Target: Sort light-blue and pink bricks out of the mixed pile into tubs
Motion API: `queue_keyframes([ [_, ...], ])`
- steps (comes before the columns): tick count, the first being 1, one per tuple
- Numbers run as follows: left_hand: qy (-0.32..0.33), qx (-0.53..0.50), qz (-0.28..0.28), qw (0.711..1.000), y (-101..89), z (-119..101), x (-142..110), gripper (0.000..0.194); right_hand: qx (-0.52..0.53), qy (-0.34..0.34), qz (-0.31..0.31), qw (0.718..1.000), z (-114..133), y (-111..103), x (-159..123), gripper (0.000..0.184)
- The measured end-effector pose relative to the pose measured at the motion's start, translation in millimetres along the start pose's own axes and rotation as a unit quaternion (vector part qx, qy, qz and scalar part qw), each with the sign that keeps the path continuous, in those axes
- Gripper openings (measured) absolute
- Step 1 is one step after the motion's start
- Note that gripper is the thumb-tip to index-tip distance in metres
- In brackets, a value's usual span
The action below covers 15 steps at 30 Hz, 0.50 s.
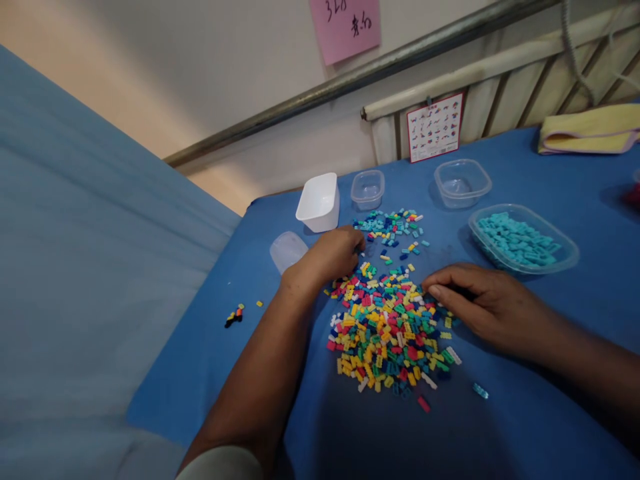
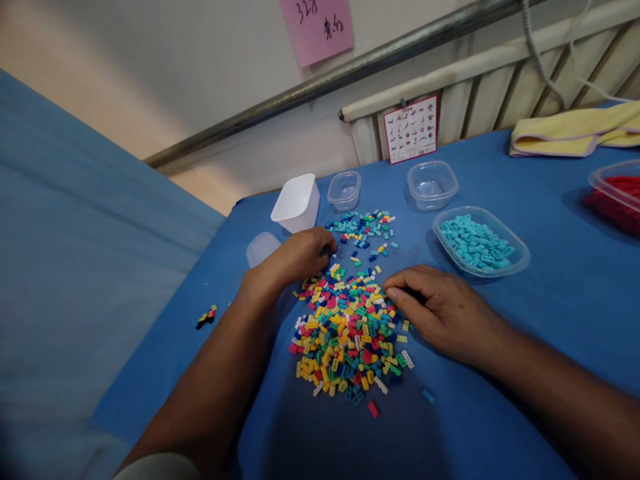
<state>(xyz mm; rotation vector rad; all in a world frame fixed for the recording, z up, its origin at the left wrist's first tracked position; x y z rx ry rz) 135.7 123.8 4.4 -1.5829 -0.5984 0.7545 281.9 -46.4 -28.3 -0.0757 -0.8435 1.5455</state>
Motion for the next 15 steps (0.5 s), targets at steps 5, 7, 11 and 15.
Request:
queue_keyframes([
  [5, -0.049, -0.104, -0.004, 0.993, -7.7, 15, 4, 0.029, 0.006, 0.002, -0.006, 1.0, 0, -1, 1, 0.023],
  [7, -0.082, -0.189, -0.011, 0.979, -16.0, 28, 4, 0.027, 0.012, 0.003, -0.008, 1.0, 0, 0, 2, 0.022],
  [11, -0.09, -0.318, -0.031, 0.943, -32.0, 28, 0, 0.022, 0.018, 0.004, -0.016, 1.0, 0, -1, 7, 0.02],
  [15, -0.047, -0.378, -0.005, 0.925, -37.9, -13, -2, 0.018, 0.036, -0.009, -0.028, 0.999, 5, -4, 14, 0.018],
])
Point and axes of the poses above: each hand's wrist, its own x-axis towards the middle knuckle, its own y-axis out of the palm, z = x × y, the point moved 10 cm from there along x, towards the middle knuckle, and after that the axes turned 15 degrees about -y, right-handed, at the moved point
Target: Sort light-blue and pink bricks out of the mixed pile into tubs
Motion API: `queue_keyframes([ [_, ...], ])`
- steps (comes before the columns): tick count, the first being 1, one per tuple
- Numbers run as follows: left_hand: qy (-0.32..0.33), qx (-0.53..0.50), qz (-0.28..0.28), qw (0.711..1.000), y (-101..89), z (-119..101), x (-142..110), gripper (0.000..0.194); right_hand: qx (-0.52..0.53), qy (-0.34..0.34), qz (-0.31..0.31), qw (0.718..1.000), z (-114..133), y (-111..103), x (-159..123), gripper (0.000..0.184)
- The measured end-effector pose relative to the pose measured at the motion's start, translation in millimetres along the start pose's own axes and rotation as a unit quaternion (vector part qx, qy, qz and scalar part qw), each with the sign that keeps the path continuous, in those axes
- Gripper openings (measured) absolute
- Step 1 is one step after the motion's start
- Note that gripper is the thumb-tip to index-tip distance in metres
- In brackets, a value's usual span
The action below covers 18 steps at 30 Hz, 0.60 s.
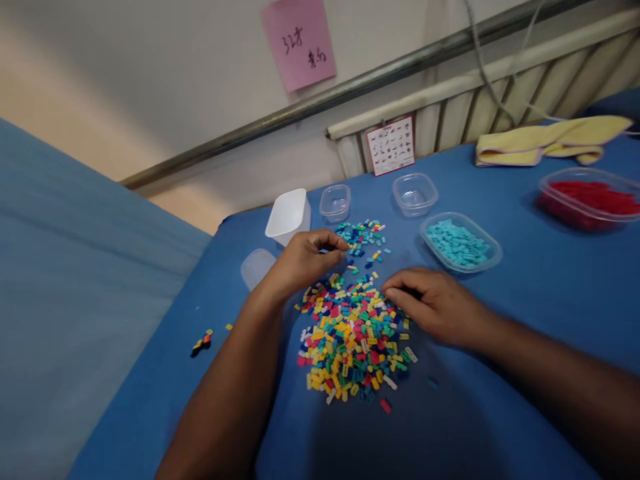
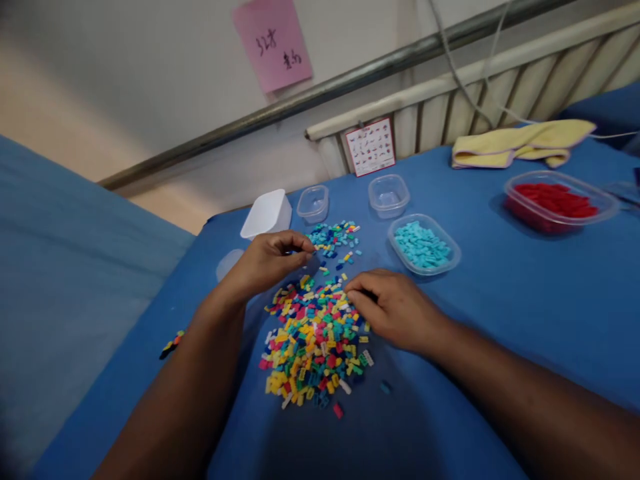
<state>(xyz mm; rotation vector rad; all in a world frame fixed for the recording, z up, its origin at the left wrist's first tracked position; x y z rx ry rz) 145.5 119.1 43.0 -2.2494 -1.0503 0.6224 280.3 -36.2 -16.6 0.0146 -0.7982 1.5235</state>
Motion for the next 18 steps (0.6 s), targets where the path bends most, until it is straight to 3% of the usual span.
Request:
queue_keyframes([
  [5, 0.09, -0.015, 0.063, 0.994, 47.7, -75, 3, 0.012, 0.005, -0.019, -0.017, 1.0, 5, -5, 7, 0.017],
  [10, 0.172, 0.031, 0.111, 0.978, 102.6, -140, 25, 0.016, 0.01, -0.026, -0.021, 0.999, 9, -7, 9, 0.018],
  [14, 0.188, 0.097, 0.143, 0.967, 138.8, -162, 33, 0.023, 0.008, -0.029, -0.02, 0.999, 8, -7, 11, 0.019],
  [18, 0.189, 0.146, 0.161, 0.958, 151.1, -164, 29, 0.024, -0.009, -0.032, -0.02, 0.999, 8, -8, 12, 0.018],
])
Point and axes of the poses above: each hand's wrist, its own x-axis towards the middle knuckle, its own y-axis out of the palm, z = x × y, the point moved 10 cm from there along x, towards the middle knuckle, and after that the axes turned 15 degrees about -y, right-handed, at the moved point
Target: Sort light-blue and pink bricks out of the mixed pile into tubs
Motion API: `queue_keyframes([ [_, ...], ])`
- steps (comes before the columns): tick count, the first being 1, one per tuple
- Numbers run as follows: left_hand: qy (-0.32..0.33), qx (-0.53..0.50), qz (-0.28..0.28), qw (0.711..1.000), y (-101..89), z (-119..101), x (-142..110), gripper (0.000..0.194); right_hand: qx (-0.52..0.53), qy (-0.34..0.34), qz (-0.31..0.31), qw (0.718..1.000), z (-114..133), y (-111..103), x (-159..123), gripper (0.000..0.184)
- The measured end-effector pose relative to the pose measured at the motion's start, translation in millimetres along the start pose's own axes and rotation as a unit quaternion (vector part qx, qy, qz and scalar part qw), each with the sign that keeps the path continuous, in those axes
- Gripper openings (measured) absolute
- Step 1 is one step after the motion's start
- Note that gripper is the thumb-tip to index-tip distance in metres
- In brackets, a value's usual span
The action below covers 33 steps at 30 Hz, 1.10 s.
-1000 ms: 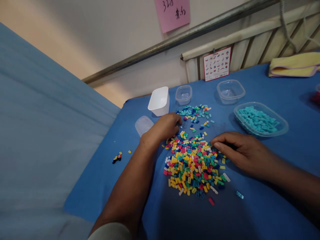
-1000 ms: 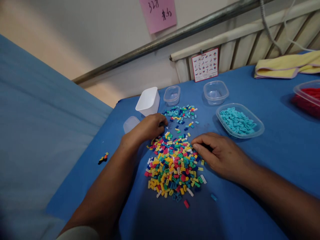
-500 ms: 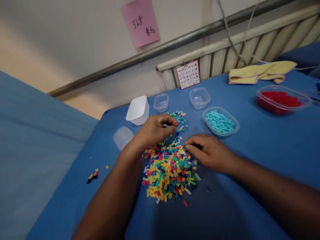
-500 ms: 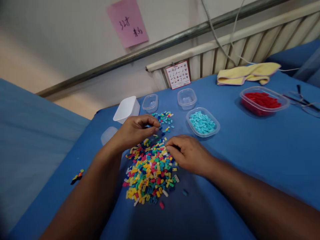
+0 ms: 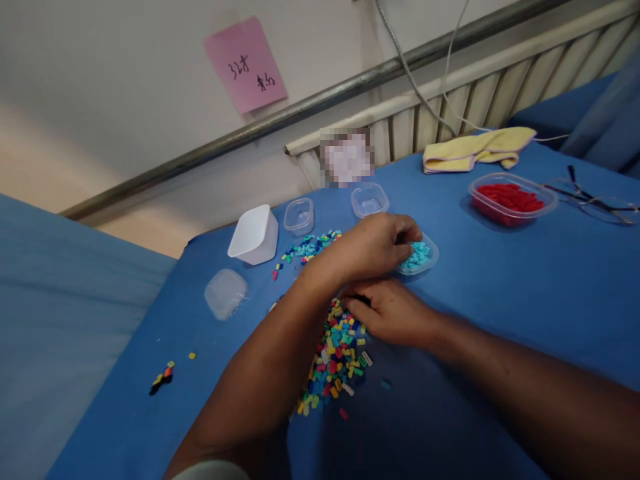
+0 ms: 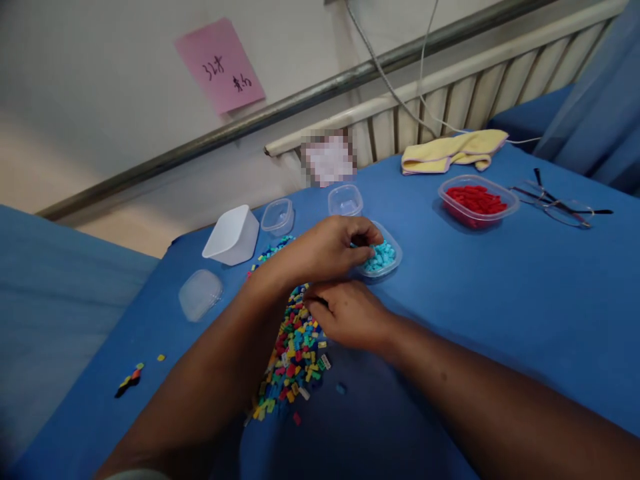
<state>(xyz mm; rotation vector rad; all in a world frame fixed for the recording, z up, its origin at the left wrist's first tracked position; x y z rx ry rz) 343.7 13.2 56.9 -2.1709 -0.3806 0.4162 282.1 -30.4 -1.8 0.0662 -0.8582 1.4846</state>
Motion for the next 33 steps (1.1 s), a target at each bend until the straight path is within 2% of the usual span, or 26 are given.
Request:
queue_keyframes([
  [4, 0.009, -0.008, -0.013, 1.0, -4.1, 1, -3, 0.026, 0.003, 0.008, 0.0, 1.0, -1, 0, -1, 0.019],
  [8, 0.013, -0.002, -0.066, 0.998, -23.0, 13, -9, 0.028, 0.014, -0.001, -0.01, 1.0, 1, 0, -2, 0.019],
  [11, -0.028, 0.028, -0.118, 0.992, -48.0, 46, -23, 0.028, 0.016, -0.002, -0.01, 1.0, 1, 1, -3, 0.017],
  [13, -0.079, 0.07, -0.148, 0.983, -63.2, 80, -39, 0.028, 0.015, 0.002, -0.003, 1.0, 0, 2, -4, 0.017],
  [15, -0.126, 0.128, -0.166, 0.97, -70.6, 115, -59, 0.03, 0.014, 0.007, 0.004, 1.0, -1, 3, -5, 0.017],
  [17, -0.135, 0.153, -0.164, 0.965, -65.8, 140, -79, 0.035, 0.012, 0.01, 0.009, 1.0, -2, 4, -5, 0.017],
  [18, -0.119, 0.154, -0.144, 0.97, -56.5, 146, -88, 0.04, 0.012, 0.01, 0.011, 1.0, -2, 5, -5, 0.017],
  [21, -0.103, 0.176, -0.054, 0.977, -20.5, 159, -110, 0.059, 0.011, 0.01, 0.013, 1.0, -3, 5, -7, 0.017],
  [23, -0.119, 0.186, -0.032, 0.975, -10.1, 164, -123, 0.068, 0.009, 0.016, 0.014, 1.0, -5, 6, -8, 0.017],
  [25, -0.139, 0.179, -0.045, 0.973, -14.8, 166, -134, 0.072, 0.006, 0.021, 0.016, 1.0, -6, 6, -10, 0.018],
  [29, -0.176, 0.158, -0.112, 0.965, -44.1, 174, -143, 0.077, 0.005, 0.024, 0.023, 0.999, -6, 8, -11, 0.022],
  [31, -0.18, 0.151, -0.114, 0.965, -49.1, 179, -134, 0.08, 0.004, 0.027, 0.023, 0.999, -7, 8, -12, 0.023],
  [33, -0.165, 0.147, -0.091, 0.971, -44.5, 179, -115, 0.08, -0.001, 0.029, 0.022, 0.999, -8, 8, -13, 0.023],
])
Point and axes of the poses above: each hand's wrist, its own x-axis towards the middle knuckle, its own y-axis out of the palm, z = x × y, the point moved 10 cm from there along x, towards the middle knuckle, and after that the axes turned 15 degrees about -y, right-handed, at the moved point
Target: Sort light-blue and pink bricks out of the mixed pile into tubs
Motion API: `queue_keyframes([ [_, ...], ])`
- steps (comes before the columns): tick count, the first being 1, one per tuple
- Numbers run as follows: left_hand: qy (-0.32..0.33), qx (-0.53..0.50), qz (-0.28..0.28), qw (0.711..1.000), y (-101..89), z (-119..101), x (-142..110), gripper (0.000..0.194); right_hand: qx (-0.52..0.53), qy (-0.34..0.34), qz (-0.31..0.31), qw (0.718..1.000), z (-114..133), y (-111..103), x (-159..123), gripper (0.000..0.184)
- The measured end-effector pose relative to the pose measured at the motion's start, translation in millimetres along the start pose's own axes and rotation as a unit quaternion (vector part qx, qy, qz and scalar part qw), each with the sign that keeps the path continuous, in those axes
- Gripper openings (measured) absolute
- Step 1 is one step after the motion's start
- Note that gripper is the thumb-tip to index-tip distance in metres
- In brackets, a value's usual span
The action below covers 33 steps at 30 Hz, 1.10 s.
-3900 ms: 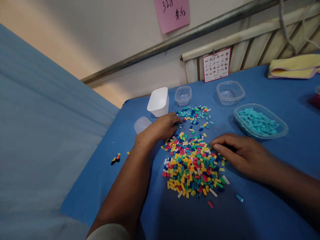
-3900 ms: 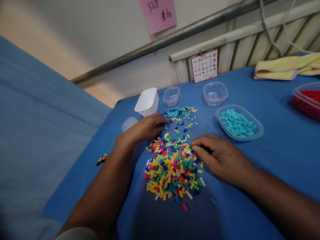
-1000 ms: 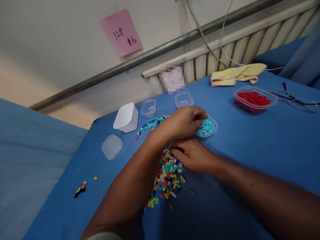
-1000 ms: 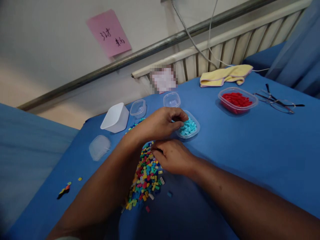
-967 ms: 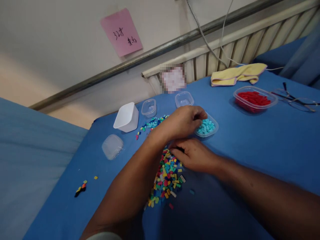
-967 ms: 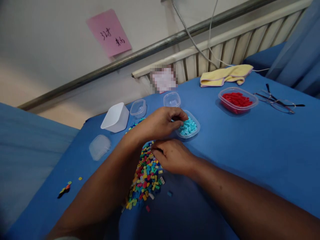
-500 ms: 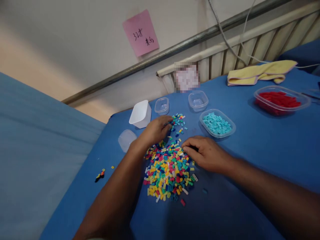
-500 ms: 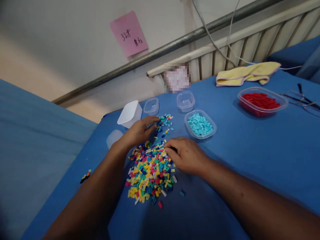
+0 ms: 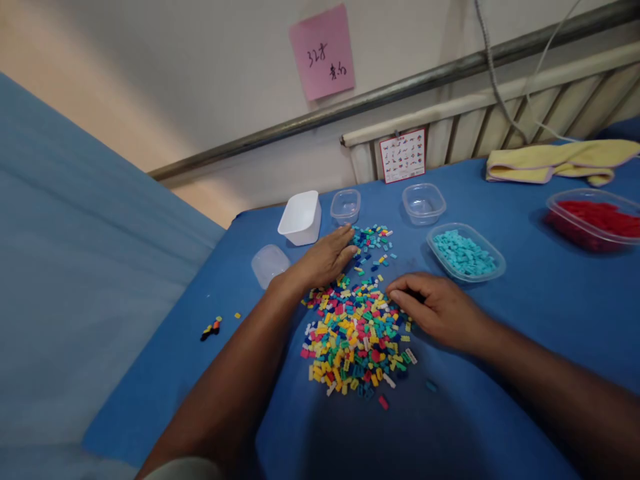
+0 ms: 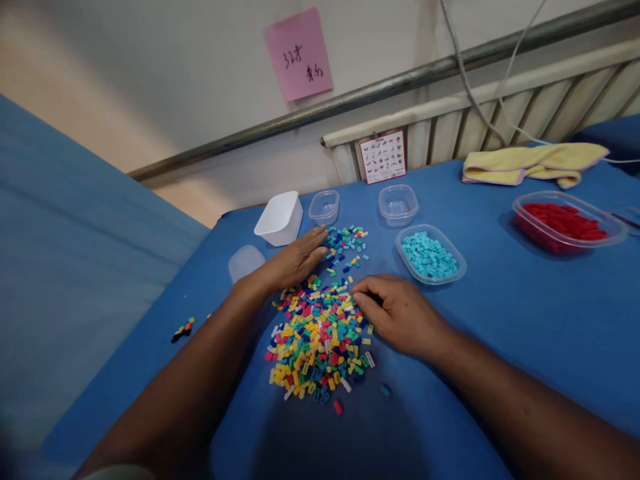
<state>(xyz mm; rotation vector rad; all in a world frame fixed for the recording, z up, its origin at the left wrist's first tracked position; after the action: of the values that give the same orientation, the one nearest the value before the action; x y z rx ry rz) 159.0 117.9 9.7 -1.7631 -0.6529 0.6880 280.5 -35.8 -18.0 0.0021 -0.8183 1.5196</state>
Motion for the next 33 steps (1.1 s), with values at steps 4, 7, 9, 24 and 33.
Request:
queue_keyframes([
  [4, 0.052, 0.019, 0.036, 0.998, 19.3, -27, 36, 0.08, -0.003, 0.0, 0.003, 1.0, -1, 1, -1, 0.024],
  [7, 0.057, 0.052, 0.07, 0.995, 36.1, -35, 50, 0.082, -0.002, 0.004, 0.005, 1.0, -2, 1, -2, 0.025],
  [9, 0.045, 0.064, 0.084, 0.993, 43.2, -33, 48, 0.086, -0.002, 0.004, 0.004, 1.0, -2, 0, -2, 0.025],
  [24, -0.062, 0.059, 0.084, 0.993, 31.1, 28, -56, 0.094, 0.017, 0.007, 0.008, 1.0, -9, 4, -7, 0.027],
  [33, -0.044, -0.013, 0.077, 0.996, 33.6, 19, -112, 0.088, -0.064, -0.012, 0.013, 0.998, -6, 2, -15, 0.033],
])
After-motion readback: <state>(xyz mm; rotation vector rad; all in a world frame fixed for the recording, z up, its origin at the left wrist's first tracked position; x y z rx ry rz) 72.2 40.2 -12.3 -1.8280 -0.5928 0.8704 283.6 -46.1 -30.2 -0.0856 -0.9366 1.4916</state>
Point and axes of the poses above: each hand's wrist, its own x-axis towards the middle knuckle, its own y-axis out of the palm, z = x × y, the point moved 10 cm from there along x, towards the middle knuckle, and after that the axes turned 15 degrees about -y, right-handed, at the moved point
